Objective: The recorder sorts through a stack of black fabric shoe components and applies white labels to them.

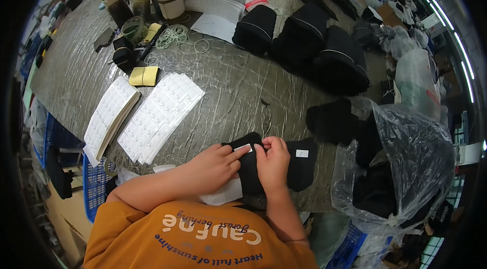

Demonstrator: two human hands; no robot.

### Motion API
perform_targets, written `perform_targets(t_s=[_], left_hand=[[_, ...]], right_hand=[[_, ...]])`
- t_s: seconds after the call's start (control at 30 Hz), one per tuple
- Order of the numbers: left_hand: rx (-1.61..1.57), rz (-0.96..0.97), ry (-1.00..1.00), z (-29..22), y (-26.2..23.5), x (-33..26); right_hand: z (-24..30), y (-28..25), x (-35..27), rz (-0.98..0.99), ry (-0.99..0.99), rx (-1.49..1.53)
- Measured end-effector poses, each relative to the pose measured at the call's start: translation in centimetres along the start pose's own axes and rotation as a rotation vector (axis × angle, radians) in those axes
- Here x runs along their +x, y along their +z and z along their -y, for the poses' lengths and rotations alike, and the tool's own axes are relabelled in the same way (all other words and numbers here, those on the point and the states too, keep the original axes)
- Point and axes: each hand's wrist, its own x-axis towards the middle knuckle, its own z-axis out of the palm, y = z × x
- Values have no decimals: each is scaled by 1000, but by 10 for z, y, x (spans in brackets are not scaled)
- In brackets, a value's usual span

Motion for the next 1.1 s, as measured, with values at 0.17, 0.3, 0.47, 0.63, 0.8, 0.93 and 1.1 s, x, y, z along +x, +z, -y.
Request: perform_targets(t_s=[0.17, 0.3, 0.47, 0.63, 0.8, 0.93, 1.1], left_hand=[[128, -6, 44, 4, 4, 6], [-264, -58, -22, 10, -20, -5], [-549, -19, -379, 15, -36, -17], [-601, -94, -493, 18, -32, -8], [-616, -70, -556, 12, -36, 5], [-852, -2, -409, 24, -49, -8], [-980, -36, -426, 28, -49, -27]], right_hand=[[7, -4, -1, 5, 60, 82], [-3, -25, 3, 83, 217, 376], [-19, -78, 8, 18, 303, 671], [-18, -98, 1, -211, 140, 8], [32, -33, -28, 382, 127, 784], [21, -21, -24, 326, -28, 599], [52, -20, -15, 319, -510, 204]])
